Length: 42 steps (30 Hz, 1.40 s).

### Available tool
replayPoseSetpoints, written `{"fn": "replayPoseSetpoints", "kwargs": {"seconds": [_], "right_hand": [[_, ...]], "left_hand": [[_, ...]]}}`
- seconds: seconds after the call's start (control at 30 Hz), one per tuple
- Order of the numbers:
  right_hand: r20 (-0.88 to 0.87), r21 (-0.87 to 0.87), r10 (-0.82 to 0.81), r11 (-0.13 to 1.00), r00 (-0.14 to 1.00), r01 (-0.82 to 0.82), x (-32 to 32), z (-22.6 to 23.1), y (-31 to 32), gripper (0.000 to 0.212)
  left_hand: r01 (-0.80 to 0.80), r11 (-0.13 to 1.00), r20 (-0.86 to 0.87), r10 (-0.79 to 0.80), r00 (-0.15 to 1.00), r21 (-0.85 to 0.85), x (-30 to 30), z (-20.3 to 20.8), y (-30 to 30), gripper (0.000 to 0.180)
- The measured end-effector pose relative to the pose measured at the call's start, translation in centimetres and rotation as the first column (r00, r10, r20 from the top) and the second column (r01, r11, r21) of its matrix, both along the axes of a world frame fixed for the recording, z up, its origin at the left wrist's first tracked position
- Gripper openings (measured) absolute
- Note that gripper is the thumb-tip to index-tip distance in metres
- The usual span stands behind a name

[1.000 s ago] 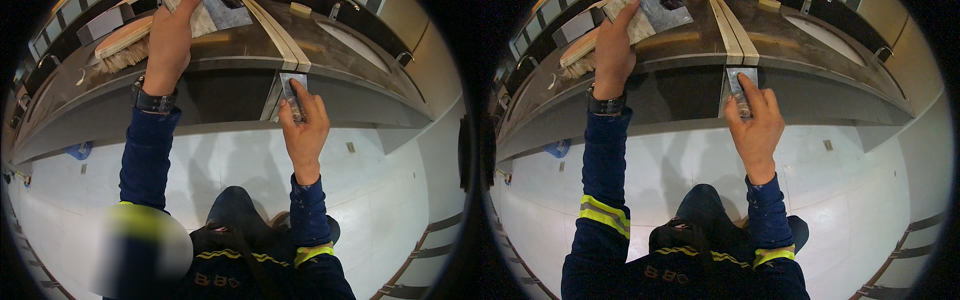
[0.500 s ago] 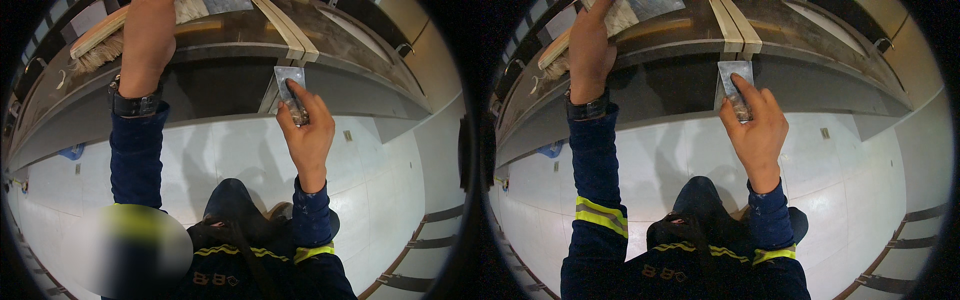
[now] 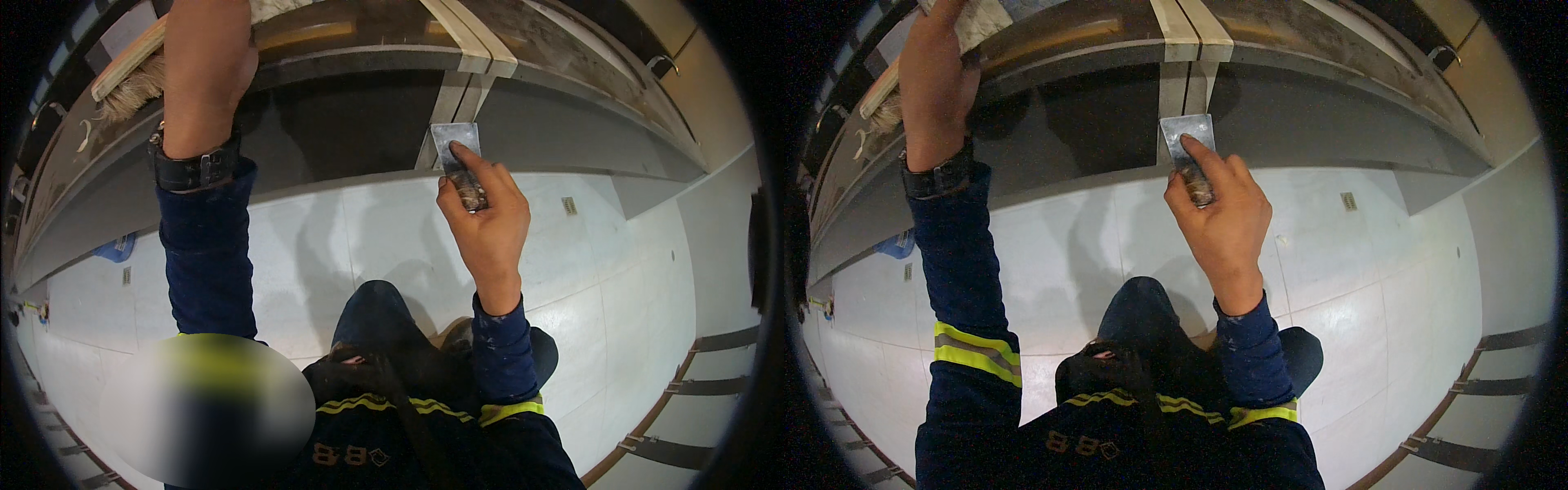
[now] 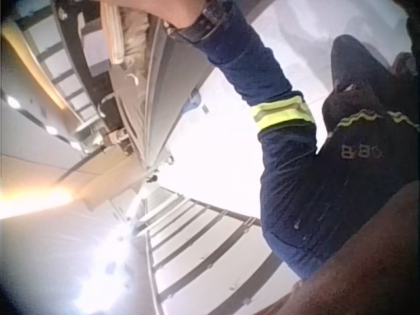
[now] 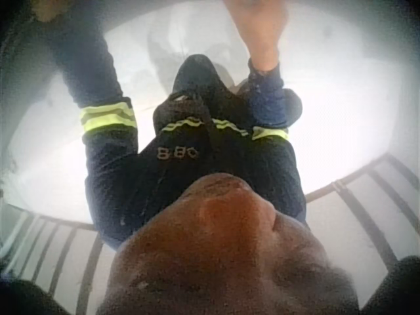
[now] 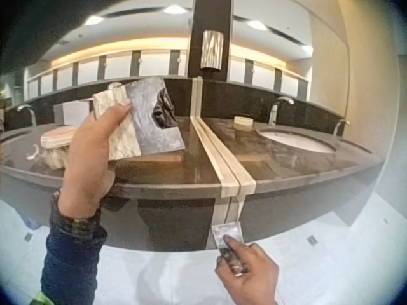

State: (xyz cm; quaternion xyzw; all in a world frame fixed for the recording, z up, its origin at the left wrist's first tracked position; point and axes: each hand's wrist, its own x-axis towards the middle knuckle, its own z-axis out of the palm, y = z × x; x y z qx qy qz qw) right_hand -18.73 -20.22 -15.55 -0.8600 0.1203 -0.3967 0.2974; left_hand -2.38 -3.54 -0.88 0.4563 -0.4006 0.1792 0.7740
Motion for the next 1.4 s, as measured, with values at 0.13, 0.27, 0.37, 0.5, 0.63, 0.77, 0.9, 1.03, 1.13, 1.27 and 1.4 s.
{"fn": "replayPoseSetpoints", "kwargs": {"seconds": [0.13,0.27,0.37,0.5,0.63,0.77,0.9,1.03,1.13,1.27,1.4], "right_hand": [[-0.016,0.009,0.007,1.0,1.0,-0.007,-0.1,-1.1,0.0,0.036],[-0.049,0.015,0.003,1.0,0.999,-0.002,-0.2,-1.9,0.2,0.037],[-0.055,0.007,0.005,1.0,0.998,-0.005,-0.2,-2.7,0.2,0.038],[-0.063,-0.007,-0.005,1.0,0.998,0.005,-0.2,-3.8,0.1,0.039],[-0.069,-0.003,-0.005,1.0,0.998,0.004,-0.3,-5.2,0.2,0.039],[-0.073,0.003,-0.005,1.0,0.997,0.005,-0.4,-6.0,0.3,0.039],[-0.204,-0.037,-0.027,0.999,0.979,0.02,-0.8,-6.9,0.4,0.039],[-0.375,0.007,0.002,1.0,0.927,0.001,-2.7,-10.8,-0.7,0.031],[-0.122,0.501,0.238,0.853,0.964,-0.147,-5.0,-12.1,-1.4,0.034],[0.077,0.747,0.421,0.577,0.904,-0.332,-8.6,-7.7,-3.7,0.049],[0.444,0.637,0.494,0.412,0.747,-0.651,-10.5,-3.3,-3.6,0.055]], "left_hand": [[0.103,0.995,0.052,-0.103,0.993,0.009,-0.1,-0.1,0.2,0.029],[0.091,0.996,0.067,-0.092,0.993,0.016,-0.1,-0.1,0.2,0.029],[0.101,0.994,0.068,-0.103,0.992,0.029,0.0,-0.1,0.3,0.028],[0.137,0.99,0.067,-0.14,0.988,0.042,0.1,-0.1,0.5,0.027],[0.182,0.983,0.05,-0.183,0.982,0.016,-0.1,-0.1,0.6,0.026],[0.148,0.988,0.051,-0.15,0.987,0.034,0.4,-0.1,0.5,0.026],[0.141,0.989,0.048,-0.143,0.989,0.049,0.1,0.1,0.9,0.026],[-0.153,0.982,-0.009,0.155,0.988,0.114,0.2,0.3,0.4,0.027],[-0.639,0.712,0.48,0.469,0.742,0.293,4.1,-0.5,4.0,0.04],[-0.485,0.854,0.289,0.424,0.859,0.19,0.2,-4.3,3.1,0.037],[0.216,0.976,-0.545,-0.175,0.82,0.012,-11.1,-9.3,2.1,0.04]]}}
